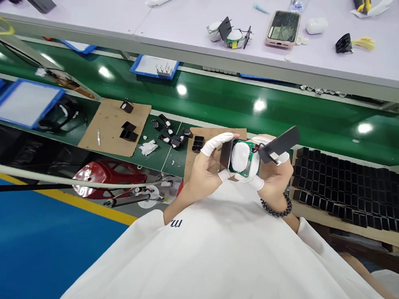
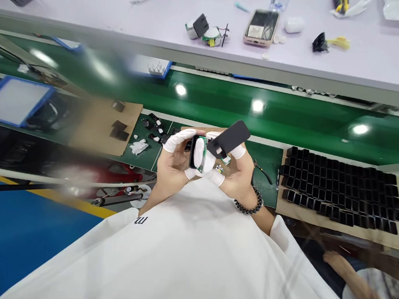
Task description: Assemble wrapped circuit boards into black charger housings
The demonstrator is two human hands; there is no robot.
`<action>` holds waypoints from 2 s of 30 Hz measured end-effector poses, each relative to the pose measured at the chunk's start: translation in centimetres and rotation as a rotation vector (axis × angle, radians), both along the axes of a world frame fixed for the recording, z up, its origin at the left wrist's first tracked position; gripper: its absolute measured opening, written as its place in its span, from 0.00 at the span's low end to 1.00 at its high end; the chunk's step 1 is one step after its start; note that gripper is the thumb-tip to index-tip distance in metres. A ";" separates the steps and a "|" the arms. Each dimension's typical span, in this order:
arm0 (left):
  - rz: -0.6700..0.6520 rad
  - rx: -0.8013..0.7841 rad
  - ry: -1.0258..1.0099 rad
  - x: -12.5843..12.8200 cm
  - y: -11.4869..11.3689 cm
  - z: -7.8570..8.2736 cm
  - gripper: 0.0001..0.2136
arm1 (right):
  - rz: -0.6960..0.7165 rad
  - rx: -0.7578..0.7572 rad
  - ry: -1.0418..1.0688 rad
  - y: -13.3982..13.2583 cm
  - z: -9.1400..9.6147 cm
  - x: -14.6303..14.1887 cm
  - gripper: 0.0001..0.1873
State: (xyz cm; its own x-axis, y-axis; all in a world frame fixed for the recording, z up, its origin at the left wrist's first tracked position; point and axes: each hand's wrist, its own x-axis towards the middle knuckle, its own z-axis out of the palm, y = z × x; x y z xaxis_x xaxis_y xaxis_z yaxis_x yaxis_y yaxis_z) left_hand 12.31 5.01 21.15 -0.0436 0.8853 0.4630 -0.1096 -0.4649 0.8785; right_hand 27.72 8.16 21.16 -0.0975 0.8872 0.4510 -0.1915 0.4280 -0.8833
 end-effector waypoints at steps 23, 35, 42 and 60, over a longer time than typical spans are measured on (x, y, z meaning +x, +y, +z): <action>0.058 -0.099 -0.088 0.1 1.0 -3.8 0.34 | 0.070 0.089 -0.382 0.8 1.4 1.4 0.33; -0.114 -0.646 -0.311 -2.0 2.2 -10.5 0.39 | 0.345 -0.134 -0.439 5.5 -2.1 3.6 0.26; -0.247 -0.581 -0.329 -2.7 1.4 -9.3 0.40 | 0.579 -0.349 -0.334 6.9 -3.0 3.4 0.17; 0.558 -0.050 0.345 1.2 2.0 -9.8 0.29 | -0.245 -0.120 -0.413 0.6 -4.7 -1.6 0.04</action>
State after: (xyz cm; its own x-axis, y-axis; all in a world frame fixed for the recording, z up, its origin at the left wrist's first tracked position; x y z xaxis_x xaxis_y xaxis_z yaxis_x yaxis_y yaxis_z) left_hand 13.54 7.00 11.32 -0.3584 0.7937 0.4915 0.4282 -0.3281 0.8420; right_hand 26.13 8.72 16.43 -0.0288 0.9498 0.3116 0.2788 0.3070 -0.9100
